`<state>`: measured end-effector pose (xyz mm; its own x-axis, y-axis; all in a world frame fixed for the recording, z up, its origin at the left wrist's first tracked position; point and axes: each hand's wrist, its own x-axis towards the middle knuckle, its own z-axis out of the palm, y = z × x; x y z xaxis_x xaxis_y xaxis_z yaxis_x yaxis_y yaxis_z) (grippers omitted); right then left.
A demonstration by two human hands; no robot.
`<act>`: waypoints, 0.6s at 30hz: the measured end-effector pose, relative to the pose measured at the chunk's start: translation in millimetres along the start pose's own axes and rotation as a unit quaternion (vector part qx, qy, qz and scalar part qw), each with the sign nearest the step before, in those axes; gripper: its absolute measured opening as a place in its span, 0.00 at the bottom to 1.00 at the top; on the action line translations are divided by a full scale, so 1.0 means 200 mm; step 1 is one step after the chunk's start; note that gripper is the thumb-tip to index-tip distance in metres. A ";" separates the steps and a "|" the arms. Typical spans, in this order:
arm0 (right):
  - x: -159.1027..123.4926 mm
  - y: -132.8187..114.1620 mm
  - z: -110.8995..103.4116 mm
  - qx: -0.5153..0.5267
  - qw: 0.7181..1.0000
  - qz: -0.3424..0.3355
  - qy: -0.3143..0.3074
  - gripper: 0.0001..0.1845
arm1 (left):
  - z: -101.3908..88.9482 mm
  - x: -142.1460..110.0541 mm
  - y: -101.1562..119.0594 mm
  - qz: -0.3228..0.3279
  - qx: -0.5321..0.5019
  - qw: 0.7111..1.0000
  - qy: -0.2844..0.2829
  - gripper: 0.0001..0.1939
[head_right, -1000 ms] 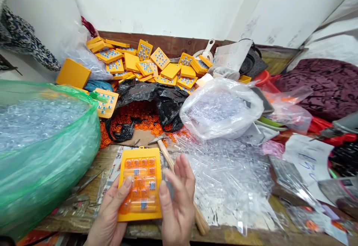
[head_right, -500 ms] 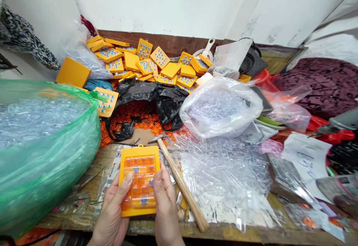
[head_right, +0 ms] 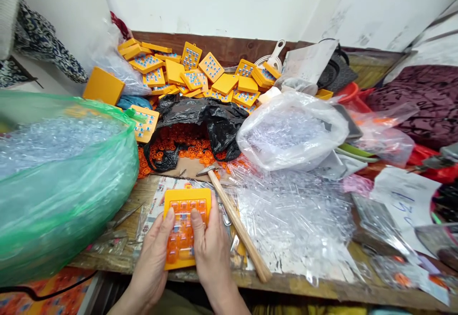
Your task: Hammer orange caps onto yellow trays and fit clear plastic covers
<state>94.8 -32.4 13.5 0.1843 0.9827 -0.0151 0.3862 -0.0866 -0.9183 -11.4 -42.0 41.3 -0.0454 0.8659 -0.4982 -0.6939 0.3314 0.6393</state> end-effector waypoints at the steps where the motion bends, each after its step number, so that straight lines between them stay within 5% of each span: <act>1: 0.00 0.00 0.00 -0.029 0.999 -0.015 0.001 0.41 | -0.01 0.00 -0.01 0.004 0.003 1.000 -0.003 0.30; 5: -0.03 -0.02 0.03 -0.169 0.961 -0.208 0.072 0.39 | -0.04 0.00 -0.02 0.011 0.035 0.999 0.034 0.28; 8: -0.04 -0.07 0.06 -0.246 0.907 -0.343 -0.004 0.38 | -0.07 0.01 0.00 0.032 0.065 0.995 0.068 0.21; 11: -0.03 -0.09 0.07 -0.221 0.915 -0.332 -0.068 0.35 | -0.12 0.03 0.09 0.018 0.084 0.994 0.074 0.20; 14: -0.01 -0.06 0.03 -0.137 0.946 -0.292 -0.026 0.31 | -0.25 0.07 0.22 0.021 0.162 0.982 0.098 0.23; 16: 0.00 -0.01 -0.01 -0.118 0.958 -0.260 0.009 0.27 | -0.35 0.10 0.28 0.097 0.310 0.938 0.125 0.24; 18: 0.03 0.03 -0.06 -0.125 0.964 -0.231 0.032 0.25 | -0.45 0.11 0.28 0.212 0.499 0.829 0.136 0.26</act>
<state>109.2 -29.4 12.3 -0.0084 0.9144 0.4047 0.6446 0.3144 -0.6969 -116.2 -37.5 13.5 -0.3878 0.9123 -0.1317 0.3590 0.2811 0.8900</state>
